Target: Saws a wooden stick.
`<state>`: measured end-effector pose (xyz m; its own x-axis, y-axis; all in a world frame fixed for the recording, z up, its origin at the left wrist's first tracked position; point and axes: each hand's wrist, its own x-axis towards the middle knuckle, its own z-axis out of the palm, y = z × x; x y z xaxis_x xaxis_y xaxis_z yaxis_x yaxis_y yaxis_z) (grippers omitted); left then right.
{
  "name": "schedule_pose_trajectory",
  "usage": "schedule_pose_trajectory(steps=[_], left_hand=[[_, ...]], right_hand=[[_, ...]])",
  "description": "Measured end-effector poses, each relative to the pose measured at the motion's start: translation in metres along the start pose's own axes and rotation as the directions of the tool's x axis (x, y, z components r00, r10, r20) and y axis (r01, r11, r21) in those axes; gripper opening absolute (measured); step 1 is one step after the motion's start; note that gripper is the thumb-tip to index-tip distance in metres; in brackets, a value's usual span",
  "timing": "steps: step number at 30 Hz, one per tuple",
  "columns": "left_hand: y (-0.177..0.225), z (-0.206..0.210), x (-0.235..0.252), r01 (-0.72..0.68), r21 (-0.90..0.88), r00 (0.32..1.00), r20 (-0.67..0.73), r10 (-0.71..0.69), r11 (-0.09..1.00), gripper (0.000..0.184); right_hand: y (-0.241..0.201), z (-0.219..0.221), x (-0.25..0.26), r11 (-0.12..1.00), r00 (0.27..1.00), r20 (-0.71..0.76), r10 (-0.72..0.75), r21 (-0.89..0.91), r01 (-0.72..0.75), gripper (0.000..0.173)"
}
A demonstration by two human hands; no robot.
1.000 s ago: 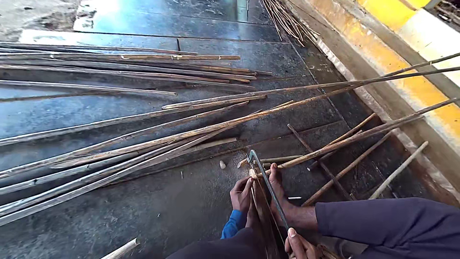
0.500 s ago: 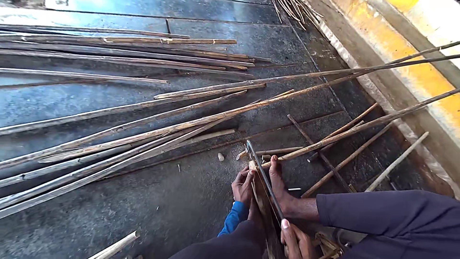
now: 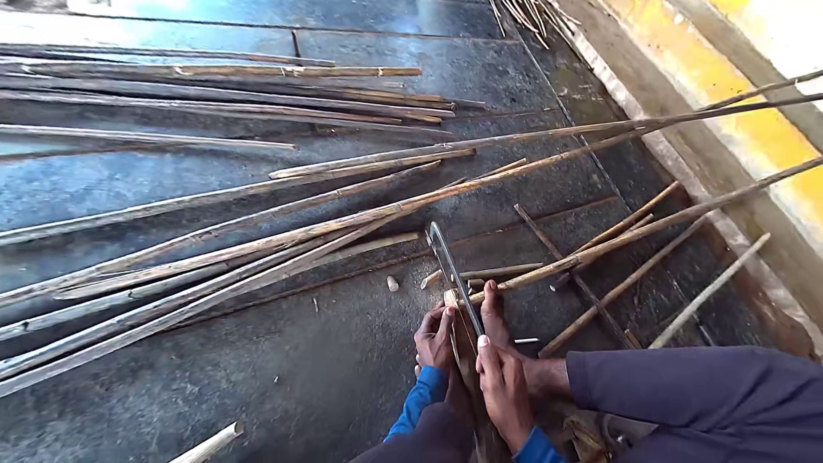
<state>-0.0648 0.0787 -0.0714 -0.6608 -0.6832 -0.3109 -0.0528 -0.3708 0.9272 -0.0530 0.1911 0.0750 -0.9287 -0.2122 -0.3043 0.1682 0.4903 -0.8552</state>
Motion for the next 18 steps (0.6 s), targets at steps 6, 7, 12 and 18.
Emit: schedule_pose_trajectory(steps=[6, 7, 12, 18], left_hand=[[-0.001, 0.001, 0.004, -0.08, 0.024, 0.997, 0.008, 0.08, 0.997, 0.017], [0.0, 0.0, 0.006, -0.07, 0.021, 0.998, 0.005, 0.07, 0.997, 0.018], [-0.001, -0.002, 0.005, -0.05, 0.045, 0.999, 0.001, 0.05, 0.998, 0.015], [0.003, -0.007, 0.023, -0.046, 0.048, 0.996, 0.075, 0.042, 0.998, 0.016]], right_hand=[[-0.008, -0.033, -0.04, 0.998, 0.998, 0.055, 0.044, -0.036, -0.042, 0.046], [-0.006, -0.023, -0.026, 1.0, 0.999, 0.047, 0.022, -0.023, -0.021, 0.046], [-0.003, -0.009, -0.006, 1.0, 1.0, 0.017, 0.018, 0.01, -0.018, 0.047], [-0.018, -0.019, 0.0, 0.999, 0.998, 0.068, 0.006, -0.04, -0.004, 0.037]])
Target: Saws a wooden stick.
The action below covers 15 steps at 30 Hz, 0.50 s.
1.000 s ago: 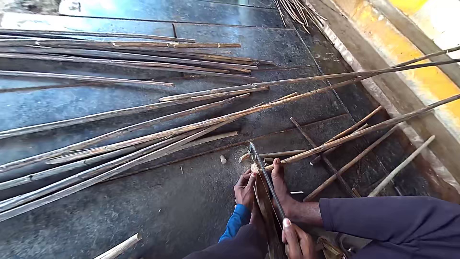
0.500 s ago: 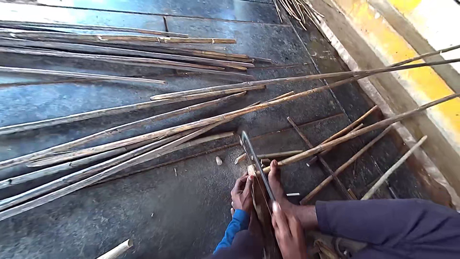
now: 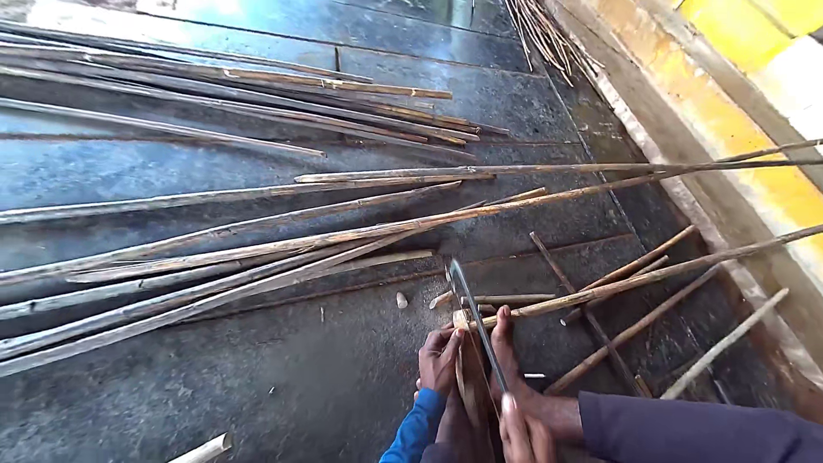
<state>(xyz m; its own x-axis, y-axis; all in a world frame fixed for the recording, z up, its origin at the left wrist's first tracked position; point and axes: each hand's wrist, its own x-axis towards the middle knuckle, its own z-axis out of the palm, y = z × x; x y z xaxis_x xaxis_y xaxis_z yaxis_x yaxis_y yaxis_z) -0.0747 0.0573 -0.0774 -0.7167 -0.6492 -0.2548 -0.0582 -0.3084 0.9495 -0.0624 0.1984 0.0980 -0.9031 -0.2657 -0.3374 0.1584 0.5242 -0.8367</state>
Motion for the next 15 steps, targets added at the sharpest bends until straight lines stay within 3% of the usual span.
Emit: schedule_pose_trajectory(steps=[3, 8, 13, 15], left_hand=[[0.001, -0.001, -0.002, 0.056, -0.006, 0.998, -0.003, -0.056, 0.998, 0.013], [0.002, -0.002, -0.001, 0.026, -0.001, 0.999, 0.033, -0.026, 1.0, 0.018], [0.01, -0.001, 0.011, 0.134, 0.049, 0.99, 0.033, -0.136, 0.99, 0.017], [0.007, 0.001, 0.009, 0.104, 0.082, 0.994, 0.03, -0.107, 0.991, 0.017]], right_hand=[[0.007, 0.031, 0.037, 0.998, 0.998, -0.051, -0.026, 0.064, 0.029, 0.05], [0.006, -0.017, -0.03, 0.997, 0.996, 0.032, 0.083, 0.007, -0.083, 0.047], [0.018, 0.023, 0.033, 0.997, 0.997, -0.056, -0.044, 0.06, 0.047, 0.049], [0.016, 0.016, 0.029, 0.995, 0.999, -0.052, -0.003, 0.095, 0.008, 0.05]])
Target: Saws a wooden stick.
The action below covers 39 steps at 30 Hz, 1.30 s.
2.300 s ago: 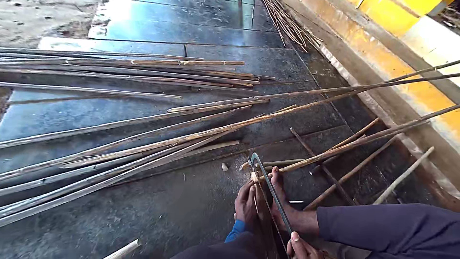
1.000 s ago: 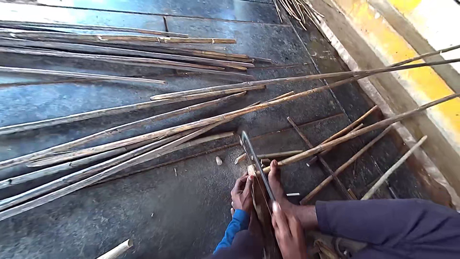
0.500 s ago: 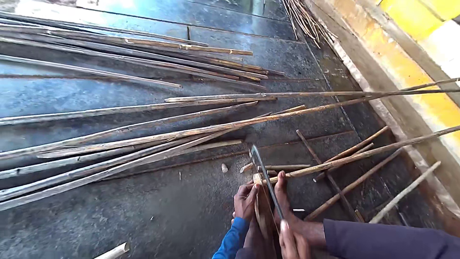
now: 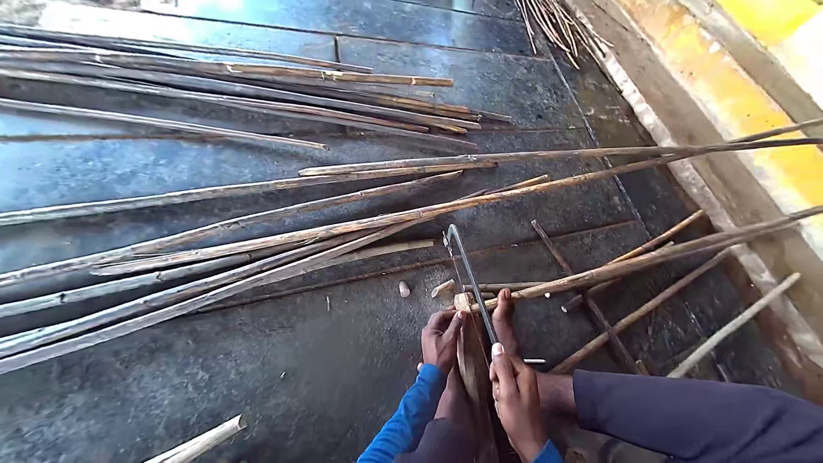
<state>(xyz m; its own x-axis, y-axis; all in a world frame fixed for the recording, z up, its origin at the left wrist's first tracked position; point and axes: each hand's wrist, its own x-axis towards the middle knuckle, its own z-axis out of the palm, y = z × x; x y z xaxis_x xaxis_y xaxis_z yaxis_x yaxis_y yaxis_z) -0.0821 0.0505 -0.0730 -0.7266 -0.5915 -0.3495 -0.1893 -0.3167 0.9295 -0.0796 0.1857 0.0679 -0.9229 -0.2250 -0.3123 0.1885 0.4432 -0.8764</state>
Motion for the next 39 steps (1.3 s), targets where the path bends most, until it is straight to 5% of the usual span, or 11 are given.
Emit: schedule_pose_trajectory(steps=[5, 11, 16, 22, 30, 33, 39], left_hand=[[0.006, -0.003, 0.004, -0.004, 0.013, 0.998, 0.062, 0.003, 1.0, 0.018], [0.01, -0.008, 0.005, 0.042, 0.036, 0.998, 0.045, -0.044, 0.998, 0.014], [0.009, -0.009, 0.009, 0.011, 0.037, 0.996, 0.09, -0.015, 0.999, 0.015], [0.016, -0.012, 0.017, 0.093, 0.048, 0.992, 0.081, -0.097, 0.994, 0.014], [0.007, -0.012, 0.013, 0.002, 0.05, 0.998, 0.07, -0.005, 0.999, 0.015], [0.008, -0.015, 0.013, 0.041, 0.032, 0.995, 0.09, -0.044, 0.999, 0.014], [0.01, -0.011, 0.005, 0.033, 0.028, 0.997, 0.064, -0.035, 0.999, 0.018]], right_hand=[[-0.015, -0.039, -0.058, 0.991, 0.997, 0.041, 0.068, -0.115, -0.063, 0.047], [-0.001, 0.015, 0.017, 0.997, 0.998, -0.001, -0.067, -0.038, 0.067, 0.048], [-0.021, -0.042, -0.061, 0.988, 0.995, 0.065, 0.07, -0.139, -0.06, 0.045], [0.003, 0.013, 0.018, 0.997, 0.997, 0.017, -0.074, -0.038, 0.074, 0.048], [-0.019, -0.035, -0.054, 0.99, 0.997, 0.055, 0.062, -0.131, -0.054, 0.04], [-0.036, -0.044, -0.039, 0.984, 0.979, 0.137, 0.149, -0.118, -0.133, 0.037], [0.008, 0.027, 0.028, 0.989, 0.993, -0.008, -0.121, -0.087, 0.12, 0.047]])
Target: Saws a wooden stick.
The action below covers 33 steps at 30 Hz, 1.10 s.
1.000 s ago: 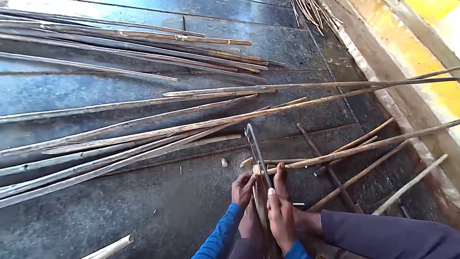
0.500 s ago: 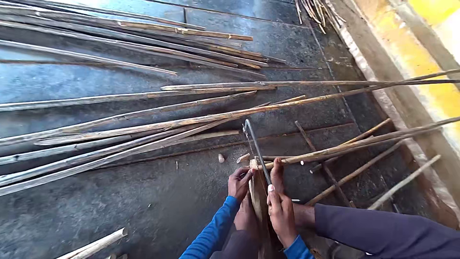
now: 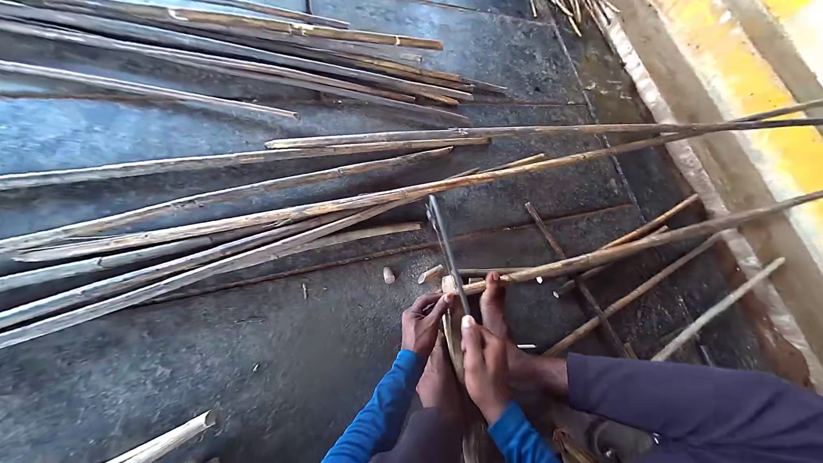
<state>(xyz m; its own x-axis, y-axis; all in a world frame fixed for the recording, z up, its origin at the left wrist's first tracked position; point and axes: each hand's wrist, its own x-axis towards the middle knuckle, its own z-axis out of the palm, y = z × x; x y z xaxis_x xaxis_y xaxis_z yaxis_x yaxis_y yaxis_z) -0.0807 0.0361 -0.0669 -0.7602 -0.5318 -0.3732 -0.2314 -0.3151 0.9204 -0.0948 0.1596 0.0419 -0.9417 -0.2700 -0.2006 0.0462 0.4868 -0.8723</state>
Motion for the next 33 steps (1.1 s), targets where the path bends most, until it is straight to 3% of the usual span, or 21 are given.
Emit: schedule_pose_trajectory(steps=[3, 6, 8, 10, 17, 20, 23, 25, 27, 31, 33], left_hand=[[-0.004, 0.009, -0.003, -0.052, -0.014, 0.996, -0.073, 0.051, 0.999, 0.015], [-0.001, 0.008, -0.001, -0.047, -0.02, 0.994, -0.097, 0.045, 0.999, 0.012], [0.001, 0.006, 0.004, -0.018, -0.014, 0.998, -0.055, 0.017, 1.0, 0.013], [0.002, 0.002, 0.007, 0.018, 0.012, 1.0, -0.006, -0.018, 1.0, 0.014], [0.004, -0.002, 0.012, 0.024, 0.058, 0.999, 0.036, -0.026, 0.998, 0.013], [0.001, -0.003, 0.011, -0.012, 0.047, 1.0, 0.02, 0.011, 0.999, 0.014], [0.001, -0.006, 0.012, 0.031, 0.023, 0.998, 0.047, -0.032, 0.999, 0.015], [0.005, -0.008, 0.018, 0.067, 0.022, 0.995, 0.071, -0.068, 0.998, 0.016], [0.008, -0.009, 0.019, 0.096, 0.016, 0.993, 0.072, -0.097, 0.995, 0.016], [0.011, -0.008, 0.018, 0.083, 0.023, 0.994, 0.069, -0.084, 0.996, 0.016], [0.01, -0.006, 0.014, 0.071, 0.019, 0.996, 0.05, -0.072, 0.997, 0.016]], right_hand=[[-0.004, -0.014, -0.001, 0.999, 0.998, 0.037, 0.05, -0.008, -0.05, 0.049], [-0.017, -0.05, -0.056, 0.994, 0.993, 0.063, 0.096, -0.063, -0.092, 0.049], [-0.026, -0.08, -0.103, 0.984, 0.986, 0.055, 0.158, -0.093, -0.153, 0.045], [-0.029, -0.091, -0.112, 0.976, 0.976, 0.069, 0.207, -0.078, -0.201, 0.045], [-0.004, 0.01, 0.028, 0.999, 0.999, -0.016, -0.03, -0.039, 0.029, 0.046], [-0.004, -0.007, 0.013, 1.0, 1.0, 0.027, -0.013, -0.02, 0.014, 0.048], [-0.012, -0.057, -0.072, 0.992, 0.994, 0.053, 0.1, -0.085, -0.095, 0.045], [-0.015, -0.074, -0.1, 0.985, 0.986, 0.042, 0.158, -0.076, -0.155, 0.044], [-0.005, -0.062, -0.076, 0.993, 0.993, 0.046, 0.107, -0.06, -0.104, 0.044], [0.013, 0.003, 0.023, 0.996, 0.997, -0.002, -0.083, -0.022, 0.083, 0.047], [0.012, 0.009, 0.026, 0.996, 0.996, -0.011, -0.087, 0.001, 0.087, 0.046]])
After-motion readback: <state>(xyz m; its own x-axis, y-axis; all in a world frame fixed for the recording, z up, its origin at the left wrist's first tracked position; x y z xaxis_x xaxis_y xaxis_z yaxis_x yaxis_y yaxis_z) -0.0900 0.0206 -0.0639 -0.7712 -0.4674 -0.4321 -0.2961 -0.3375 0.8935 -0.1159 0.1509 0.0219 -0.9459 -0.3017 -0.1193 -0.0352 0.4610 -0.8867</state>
